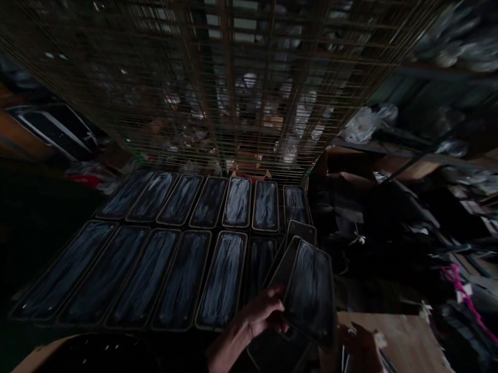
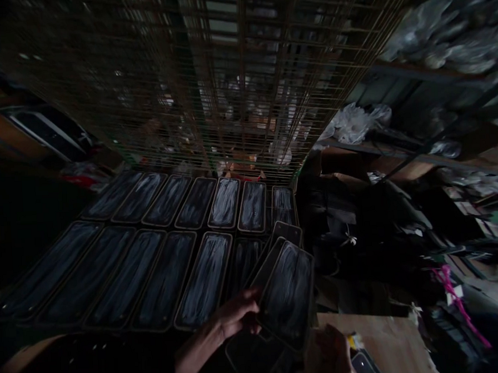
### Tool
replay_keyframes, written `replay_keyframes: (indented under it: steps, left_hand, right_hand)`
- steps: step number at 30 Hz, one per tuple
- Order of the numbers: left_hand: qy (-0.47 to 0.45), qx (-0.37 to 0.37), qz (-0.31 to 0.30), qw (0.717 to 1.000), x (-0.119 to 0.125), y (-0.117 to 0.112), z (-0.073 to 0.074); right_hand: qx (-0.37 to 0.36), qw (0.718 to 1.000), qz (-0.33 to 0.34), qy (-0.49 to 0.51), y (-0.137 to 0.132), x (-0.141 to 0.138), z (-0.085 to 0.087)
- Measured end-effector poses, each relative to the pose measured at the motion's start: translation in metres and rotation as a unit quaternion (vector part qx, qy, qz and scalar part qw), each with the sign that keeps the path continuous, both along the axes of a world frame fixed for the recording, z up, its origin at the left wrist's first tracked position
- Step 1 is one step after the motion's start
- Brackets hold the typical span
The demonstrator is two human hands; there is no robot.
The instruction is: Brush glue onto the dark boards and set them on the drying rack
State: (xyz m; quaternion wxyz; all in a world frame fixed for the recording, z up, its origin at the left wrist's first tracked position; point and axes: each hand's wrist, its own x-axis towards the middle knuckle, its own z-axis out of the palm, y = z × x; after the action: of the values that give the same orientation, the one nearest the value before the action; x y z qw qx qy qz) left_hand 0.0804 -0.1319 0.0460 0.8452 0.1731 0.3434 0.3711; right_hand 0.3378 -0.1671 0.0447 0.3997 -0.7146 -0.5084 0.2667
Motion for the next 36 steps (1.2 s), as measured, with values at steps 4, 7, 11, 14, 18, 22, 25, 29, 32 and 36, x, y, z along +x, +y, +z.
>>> replay_keyframes:
  steps: [4, 7, 11, 14, 18, 22, 25, 29, 32, 36]
  left_hand:
    - [-0.018, 0.071, -0.012, 0.997, 0.000, 0.018, 0.042]
    - [0.004, 0.109, -0.008, 0.994, -0.001, 0.032, 0.068]
    - [0.029, 0.136, 0.037, 0.990, -0.011, 0.048, 0.087]
    - [0.066, 0.156, 0.087, 0.982, -0.022, 0.061, 0.095]
    - [0.129, 0.185, 0.149, 0.963, -0.035, 0.085, 0.100]
    - [0.168, 0.211, 0.212, 0.939, -0.047, 0.110, 0.105]
    - [0.181, 0.216, 0.232, 0.931, -0.051, 0.126, 0.106]
    - [0.185, 0.220, 0.244, 0.926, -0.048, 0.147, 0.104]
    - [0.178, 0.222, 0.243, 0.927, -0.042, 0.165, 0.099]
    - [0.158, 0.220, 0.251, 0.929, -0.030, 0.192, 0.088]
  right_hand:
    - [-0.068, 0.990, -0.048, -0.118, 0.007, 0.020, -0.014]
    - [-0.085, 0.981, 0.000, -0.176, 0.030, 0.035, -0.014]
    - [-0.055, 0.971, 0.038, -0.229, 0.095, 0.037, -0.015]
    - [0.015, 0.966, 0.071, -0.249, 0.162, 0.023, -0.021]
    - [0.123, 0.943, 0.180, -0.253, 0.246, -0.008, -0.037]
    - [0.138, 0.929, 0.234, -0.250, 0.297, -0.030, -0.058]
    - [0.146, 0.919, 0.264, -0.254, 0.311, -0.034, -0.073]
    - [0.153, 0.909, 0.283, -0.264, 0.306, -0.029, -0.083]
    - [0.159, 0.901, 0.300, -0.271, 0.294, -0.026, -0.082]
    - [0.162, 0.894, 0.308, -0.282, 0.276, -0.022, -0.080]
